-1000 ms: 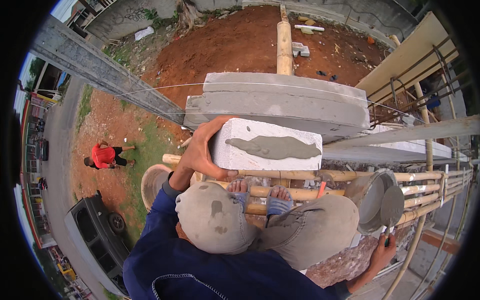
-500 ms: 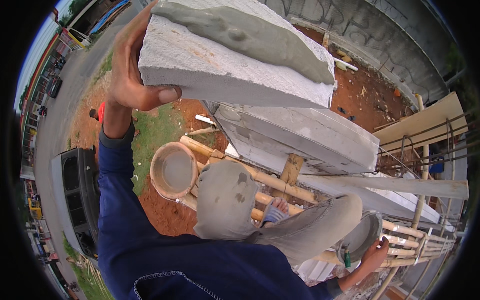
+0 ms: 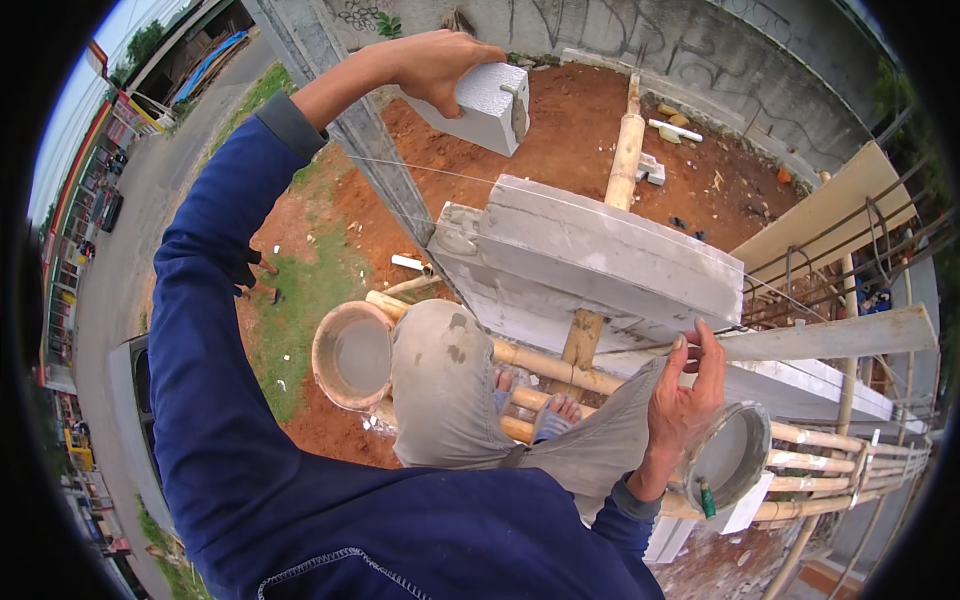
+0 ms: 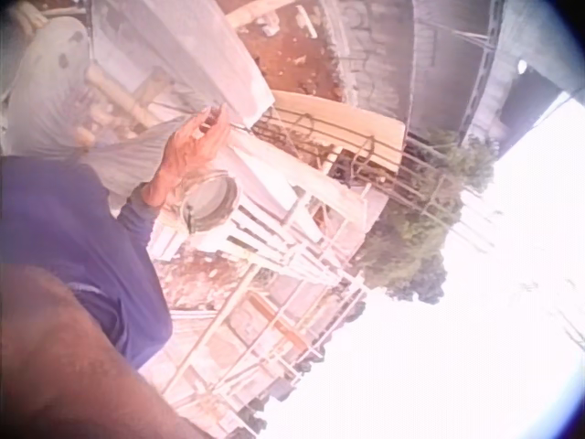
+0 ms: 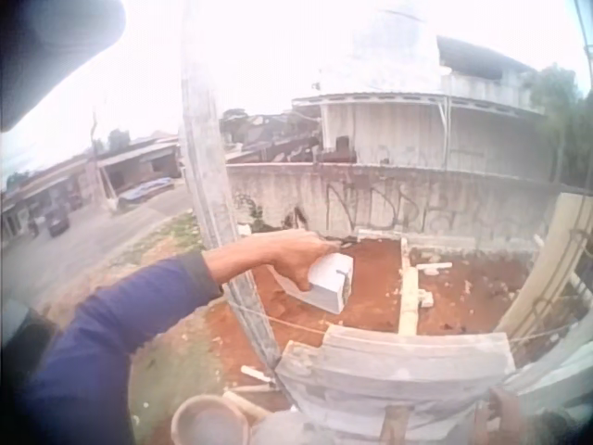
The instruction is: The person applies mortar to white rectangular tiles using a trowel and places them onto a bamboo scaffolding structure. They repeatedly scoop mortar from a bucket, spread it on the tile, and position the tile against the scaffolding.
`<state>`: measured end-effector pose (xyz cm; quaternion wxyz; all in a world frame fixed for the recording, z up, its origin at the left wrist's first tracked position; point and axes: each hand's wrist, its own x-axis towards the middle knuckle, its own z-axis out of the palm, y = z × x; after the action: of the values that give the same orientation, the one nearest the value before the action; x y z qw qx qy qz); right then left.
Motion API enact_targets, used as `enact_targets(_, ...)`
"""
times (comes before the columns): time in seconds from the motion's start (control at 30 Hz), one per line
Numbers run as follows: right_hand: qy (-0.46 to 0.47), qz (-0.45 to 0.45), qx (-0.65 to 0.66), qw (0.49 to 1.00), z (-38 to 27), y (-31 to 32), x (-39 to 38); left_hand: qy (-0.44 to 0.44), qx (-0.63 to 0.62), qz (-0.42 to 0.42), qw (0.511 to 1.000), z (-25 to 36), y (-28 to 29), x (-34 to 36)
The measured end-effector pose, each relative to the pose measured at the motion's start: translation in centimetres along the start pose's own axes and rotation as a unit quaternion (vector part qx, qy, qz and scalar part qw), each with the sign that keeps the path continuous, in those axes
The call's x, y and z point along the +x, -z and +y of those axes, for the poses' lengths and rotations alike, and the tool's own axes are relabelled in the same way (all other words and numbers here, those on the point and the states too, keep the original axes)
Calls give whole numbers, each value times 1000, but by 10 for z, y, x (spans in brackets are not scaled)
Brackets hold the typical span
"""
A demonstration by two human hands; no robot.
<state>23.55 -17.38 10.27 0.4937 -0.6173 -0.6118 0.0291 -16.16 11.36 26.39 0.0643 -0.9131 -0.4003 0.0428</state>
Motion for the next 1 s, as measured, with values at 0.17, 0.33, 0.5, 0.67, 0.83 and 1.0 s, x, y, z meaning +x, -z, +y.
enact_targets(0.17, -35, -54, 32, 997, 11, -30, -14, 22, -29, -102, 994, -13, -74, 10)
enact_targets(0.33, -47, -111, 54, 991, 19, -55, -22, 38, -39, -140, 989, -21, -106, 2)
enact_targets(0.5, -50, -143, 67, 986, 26, -72, -24, 28, -30, -171, 984, -18, -121, 5)
enact_targets(0.67, -79, -170, 90, 978, 31, -83, -27, 33, -41, -210, 976, -14, -139, 17)
enact_targets(0.83, -102, -197, 93, 970, 36, -89, -31, 56, -67, -199, 976, -27, -151, 23)
enact_targets(1.0, -106, -209, 93, 968, 43, -95, -33, 93, -119, -174, 973, -45, -152, 21)
